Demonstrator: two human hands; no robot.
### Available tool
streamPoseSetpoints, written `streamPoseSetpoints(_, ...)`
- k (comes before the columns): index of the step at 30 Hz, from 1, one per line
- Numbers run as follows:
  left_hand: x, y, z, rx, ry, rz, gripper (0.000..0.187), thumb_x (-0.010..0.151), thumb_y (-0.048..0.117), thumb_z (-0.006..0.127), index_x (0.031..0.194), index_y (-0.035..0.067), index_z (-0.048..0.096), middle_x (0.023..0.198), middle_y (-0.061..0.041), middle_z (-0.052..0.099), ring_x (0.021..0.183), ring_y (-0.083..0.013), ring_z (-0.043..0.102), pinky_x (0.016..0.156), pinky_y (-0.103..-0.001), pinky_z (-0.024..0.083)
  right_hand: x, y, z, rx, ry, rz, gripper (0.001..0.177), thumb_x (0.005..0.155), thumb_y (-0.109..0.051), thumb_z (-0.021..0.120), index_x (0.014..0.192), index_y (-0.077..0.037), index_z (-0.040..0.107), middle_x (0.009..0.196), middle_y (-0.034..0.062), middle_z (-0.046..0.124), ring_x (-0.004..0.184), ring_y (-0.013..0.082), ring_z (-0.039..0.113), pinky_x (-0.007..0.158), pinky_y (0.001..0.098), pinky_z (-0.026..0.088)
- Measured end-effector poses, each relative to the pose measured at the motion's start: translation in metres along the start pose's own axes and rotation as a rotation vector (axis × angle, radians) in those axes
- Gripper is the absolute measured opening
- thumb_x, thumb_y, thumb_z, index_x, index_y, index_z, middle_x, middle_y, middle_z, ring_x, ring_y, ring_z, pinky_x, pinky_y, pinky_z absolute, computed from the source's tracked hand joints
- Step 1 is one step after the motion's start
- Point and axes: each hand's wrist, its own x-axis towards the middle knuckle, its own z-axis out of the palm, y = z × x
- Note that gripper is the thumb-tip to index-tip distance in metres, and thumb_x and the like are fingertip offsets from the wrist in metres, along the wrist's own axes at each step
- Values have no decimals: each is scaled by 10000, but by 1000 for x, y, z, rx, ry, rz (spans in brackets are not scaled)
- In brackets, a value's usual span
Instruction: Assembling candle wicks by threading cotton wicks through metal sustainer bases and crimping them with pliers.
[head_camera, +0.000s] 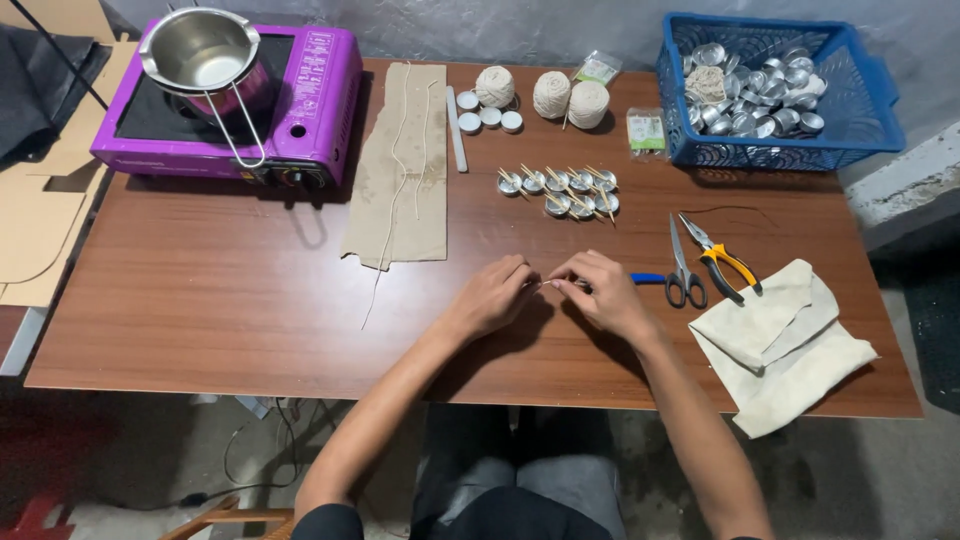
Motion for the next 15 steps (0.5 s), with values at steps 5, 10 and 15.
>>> streamPoseSetpoints(5, -2, -9, -7, 14, -3, 2, 124, 931, 139, 663, 957, 99, 549, 834, -55, 482, 783, -264, 600, 677, -345, 524, 9, -4, 1, -30, -67, 10, 99, 977, -172, 657, 999, -83, 694, 833, 103, 684, 814, 315, 689, 728, 402, 574)
streamPoseSetpoints(10, 5, -4, -13, 76, -15, 32, 148, 916, 160, 674, 929, 100, 539, 831, -60, 483, 771, -267, 601, 669, -352, 522, 14, -10, 3, 67, -84, 0, 236, 963, -227, 702, 1130, -62, 676, 925, 135, 686, 853, 320, 693, 758, 440, 569)
streamPoseSetpoints(15, 4, -12, -8, 27, -18, -1, 132, 923, 140, 671, 952, 94, 551, 844, -72, 505, 792, -284, 620, 672, -366, 529, 20, 12, 8, -1, -131, 6, 101, 991, -180, 649, 982, -82, 671, 833, 96, 677, 822, 297, 692, 780, 395, 568)
